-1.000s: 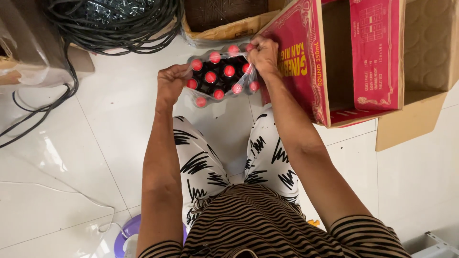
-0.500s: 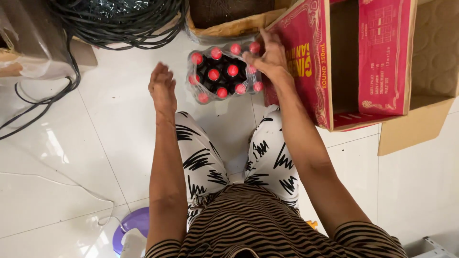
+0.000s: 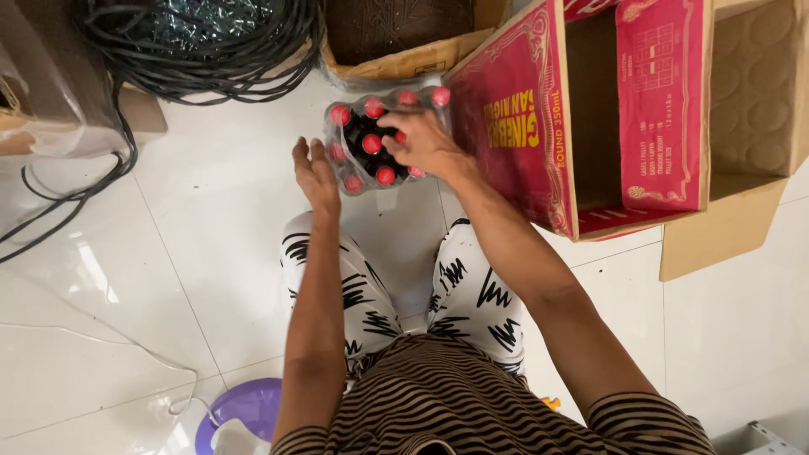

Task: The recorder is stocking glass bottles and a soft drink bottle onto a shelf in a store setting.

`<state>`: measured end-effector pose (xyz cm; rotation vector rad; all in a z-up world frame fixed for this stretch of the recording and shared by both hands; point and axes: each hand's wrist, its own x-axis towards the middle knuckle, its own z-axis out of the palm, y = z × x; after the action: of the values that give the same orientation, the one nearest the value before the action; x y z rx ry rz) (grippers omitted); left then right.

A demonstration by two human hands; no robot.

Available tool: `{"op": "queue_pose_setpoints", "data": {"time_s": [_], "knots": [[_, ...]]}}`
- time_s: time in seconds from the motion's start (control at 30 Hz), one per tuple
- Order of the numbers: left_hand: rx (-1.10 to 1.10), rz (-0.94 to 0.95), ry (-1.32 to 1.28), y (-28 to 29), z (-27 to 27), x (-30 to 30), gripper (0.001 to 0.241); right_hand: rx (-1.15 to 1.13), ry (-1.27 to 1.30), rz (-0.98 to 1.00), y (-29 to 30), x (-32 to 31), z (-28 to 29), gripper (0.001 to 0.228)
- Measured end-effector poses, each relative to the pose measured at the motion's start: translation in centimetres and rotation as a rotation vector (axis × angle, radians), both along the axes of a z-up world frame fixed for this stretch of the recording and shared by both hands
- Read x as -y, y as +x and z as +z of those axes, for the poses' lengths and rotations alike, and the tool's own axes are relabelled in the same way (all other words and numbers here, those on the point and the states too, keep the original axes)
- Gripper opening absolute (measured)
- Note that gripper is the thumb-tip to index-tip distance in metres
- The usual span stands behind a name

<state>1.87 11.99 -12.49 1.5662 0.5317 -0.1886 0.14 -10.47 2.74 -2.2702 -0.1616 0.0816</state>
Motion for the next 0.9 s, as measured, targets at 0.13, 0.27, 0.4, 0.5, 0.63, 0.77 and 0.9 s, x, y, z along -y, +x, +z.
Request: {"op": "queue_pose_setpoints", "data": {"time_s": [0.13, 0.27, 0.4, 0.5, 0.63, 0.77, 0.9], "knots": [[0.552, -0.13, 0.399, -3.5, 11.1, 3.7, 0.044, 0.244, -0.145, 0.118, 0.0, -0.2, -1.1, 0.037], [0.703, -0.514, 0.727, -3.7, 11.2, 5.2, 0.056, -0.1, -0.282, -0.046, 0.0, -0.8, -1.1, 0.044], [0.582, -0.672, 0.979, -2.2, 9.3, 6.2, 0.056, -0.167, -0.303, -0.1, -0.4, -0.4, -1.5, 0.045], [0.505, -0.714, 1.071, -1.3, 5.1, 6.6, 0.042, -0.177, -0.278, -0.097, -0.4, 0.1, -0.6, 0.043], [0.492, -0.725, 1.153, -1.0, 6.1, 6.8, 0.032, -0.292, -0.246, -0.12, -0.4, 0.3, 0.5, 0.044], [0.469, -0.703, 1.07, -0.7, 8.3, 6.7, 0.04, -0.249, -0.219, -0.111, -0.3, 0.4, 0.0, 0.044], [0.452, -0.639, 0.913, -0.9, 10.2, 6.1, 0.048, -0.277, -0.217, -0.085, -0.1, -0.2, 0.6, 0.044]]}}
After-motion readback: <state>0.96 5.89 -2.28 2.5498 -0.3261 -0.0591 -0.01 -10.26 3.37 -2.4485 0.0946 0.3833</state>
